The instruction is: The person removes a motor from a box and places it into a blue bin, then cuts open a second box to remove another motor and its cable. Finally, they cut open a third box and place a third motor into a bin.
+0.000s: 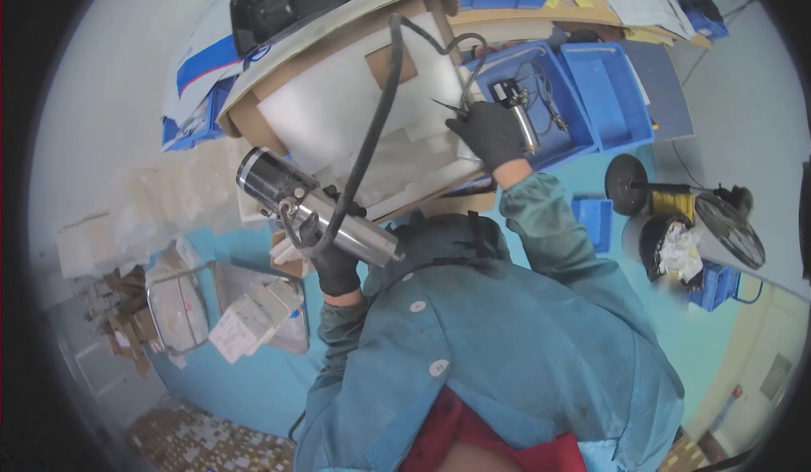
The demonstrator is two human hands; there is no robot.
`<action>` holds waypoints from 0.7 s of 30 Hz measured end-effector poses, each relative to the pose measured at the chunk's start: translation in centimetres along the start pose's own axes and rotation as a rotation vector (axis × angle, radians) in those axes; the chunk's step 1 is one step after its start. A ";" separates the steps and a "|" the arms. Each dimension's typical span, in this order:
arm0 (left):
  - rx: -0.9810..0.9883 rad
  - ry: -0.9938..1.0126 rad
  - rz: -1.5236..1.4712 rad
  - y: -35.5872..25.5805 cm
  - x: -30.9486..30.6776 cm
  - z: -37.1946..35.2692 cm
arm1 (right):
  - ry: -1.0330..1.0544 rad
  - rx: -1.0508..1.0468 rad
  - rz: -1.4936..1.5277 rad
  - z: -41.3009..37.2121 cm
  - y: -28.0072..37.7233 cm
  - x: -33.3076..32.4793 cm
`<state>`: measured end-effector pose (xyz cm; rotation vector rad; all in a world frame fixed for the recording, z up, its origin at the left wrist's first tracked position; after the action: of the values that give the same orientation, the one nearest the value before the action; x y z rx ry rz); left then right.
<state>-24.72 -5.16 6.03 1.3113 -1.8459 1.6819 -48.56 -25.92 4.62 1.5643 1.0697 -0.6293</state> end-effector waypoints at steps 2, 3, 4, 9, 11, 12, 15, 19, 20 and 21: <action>-0.246 -0.166 -0.727 0.9 0.3 -0.7 | 0.006 0.019 -0.103 0.0 0.2 0.4; -0.329 -0.207 -0.904 1.0 0.6 -1.0 | -0.003 0.038 -0.129 -0.3 0.1 0.3; -0.384 -0.255 -0.863 0.9 0.4 -1.4 | -0.025 0.021 -0.050 -1.2 0.2 0.1; -0.340 -0.178 -0.409 0.1 -2.6 0.3 | -0.208 -0.056 0.291 -5.0 -0.3 -4.0; -0.215 -0.104 -0.106 -0.2 -3.4 0.6 | -0.316 -0.153 0.424 -7.7 -1.6 -6.6; -0.187 -0.082 -0.029 -0.5 -2.8 0.1 | -0.346 -0.174 0.457 -9.1 -3.0 -7.3; -0.198 0.130 0.006 -1.2 2.7 -1.3 | -0.389 -0.052 0.411 -12.7 -8.9 -9.3; -0.039 0.071 0.317 0.1 -0.2 0.2 | -0.563 0.160 0.490 -19.3 -16.2 -11.8; -0.142 0.115 0.310 1.1 -0.5 0.3 | -0.514 0.173 0.453 -20.3 -20.0 -10.8; -0.192 0.137 0.313 1.9 -0.1 0.2 | -0.489 0.181 0.441 -21.4 -22.6 -10.2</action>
<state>-26.07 -5.56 4.77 0.8440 -2.1523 1.6396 -76.06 -8.46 8.27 1.6171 0.2955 -0.7612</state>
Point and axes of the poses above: each hand's wrist, its own z-axis towards the middle knuckle, its own x-axis out of the palm, y = z × x, the point moved 6 cm from there along z, towards the middle knuckle, and after that the axes turned 3 degrees about -y, right-handed, at the moved point
